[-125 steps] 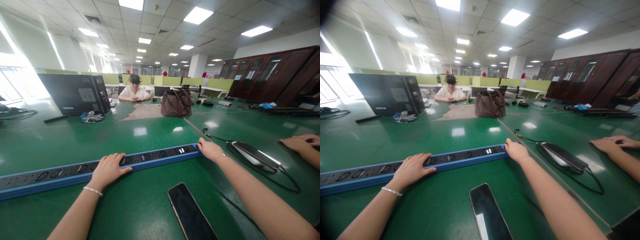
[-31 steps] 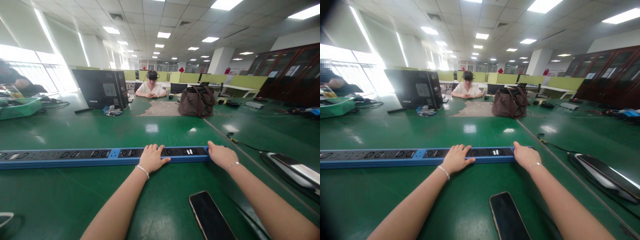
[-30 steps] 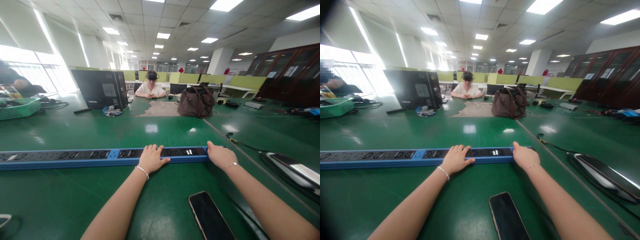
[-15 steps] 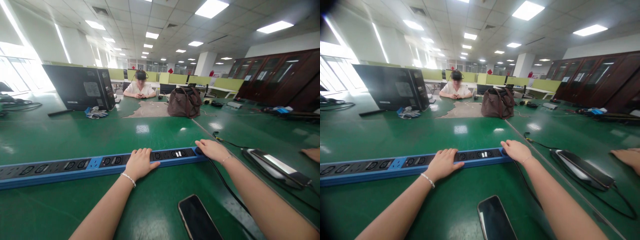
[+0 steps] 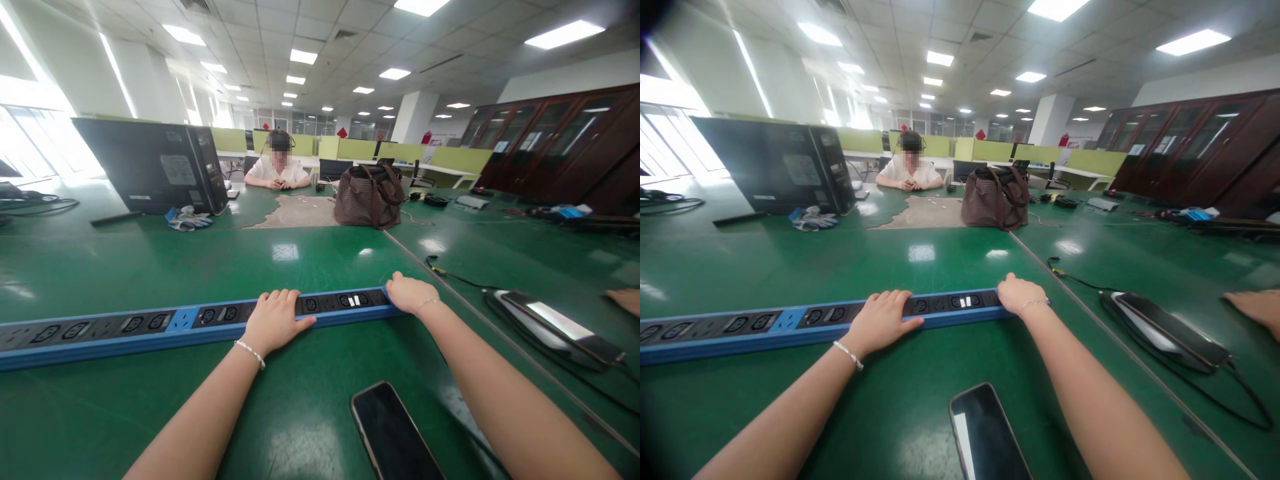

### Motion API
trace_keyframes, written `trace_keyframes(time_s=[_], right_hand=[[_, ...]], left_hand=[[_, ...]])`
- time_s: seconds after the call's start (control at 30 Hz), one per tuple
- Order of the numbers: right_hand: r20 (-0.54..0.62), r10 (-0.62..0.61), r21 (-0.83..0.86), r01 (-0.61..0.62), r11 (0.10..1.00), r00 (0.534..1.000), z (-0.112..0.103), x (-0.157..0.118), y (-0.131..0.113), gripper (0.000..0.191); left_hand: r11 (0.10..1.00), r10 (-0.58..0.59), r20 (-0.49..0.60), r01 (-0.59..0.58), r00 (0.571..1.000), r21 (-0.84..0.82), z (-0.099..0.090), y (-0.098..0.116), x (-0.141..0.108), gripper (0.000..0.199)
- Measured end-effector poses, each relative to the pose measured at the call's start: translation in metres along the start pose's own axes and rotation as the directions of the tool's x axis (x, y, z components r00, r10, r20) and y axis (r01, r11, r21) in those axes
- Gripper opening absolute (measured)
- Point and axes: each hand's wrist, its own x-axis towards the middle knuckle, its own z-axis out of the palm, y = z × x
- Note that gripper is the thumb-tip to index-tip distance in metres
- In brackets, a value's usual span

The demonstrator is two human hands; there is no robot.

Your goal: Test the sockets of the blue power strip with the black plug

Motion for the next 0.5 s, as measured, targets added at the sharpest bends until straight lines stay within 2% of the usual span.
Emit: trace_keyframes(time_s=[0.1,0.17,0.3,0.4,0.5], right_hand=[[0.013,-0.069,-0.086,0.070,0.994,0.998,-0.003,0.000,-0.001,0.034],[-0.006,-0.077,-0.085,0.076,0.993,0.997,-0.003,-0.002,-0.002,0.034],[-0.045,0.026,0.106,-0.021,0.994,0.999,0.003,-0.009,0.004,0.042],[-0.026,0.115,0.285,-0.103,0.953,0.993,0.009,-0.019,0.013,0.049],[-0.058,0.141,0.334,-0.113,0.936,0.988,0.013,-0.027,0.016,0.047]], left_hand=[[1.000,0.001,0.006,-0.001,1.000,0.000,0.000,-0.001,0.000,0.066],[1.000,-0.005,0.003,0.005,1.000,0.007,0.000,-0.001,0.001,0.067],[1.000,-0.016,0.004,0.016,1.000,0.011,0.000,0.000,0.001,0.067],[1.000,-0.011,-0.004,0.011,1.000,0.005,0.000,0.000,0.001,0.068],[1.000,-0.017,0.008,0.017,1.000,0.000,-0.001,0.000,0.001,0.069]])
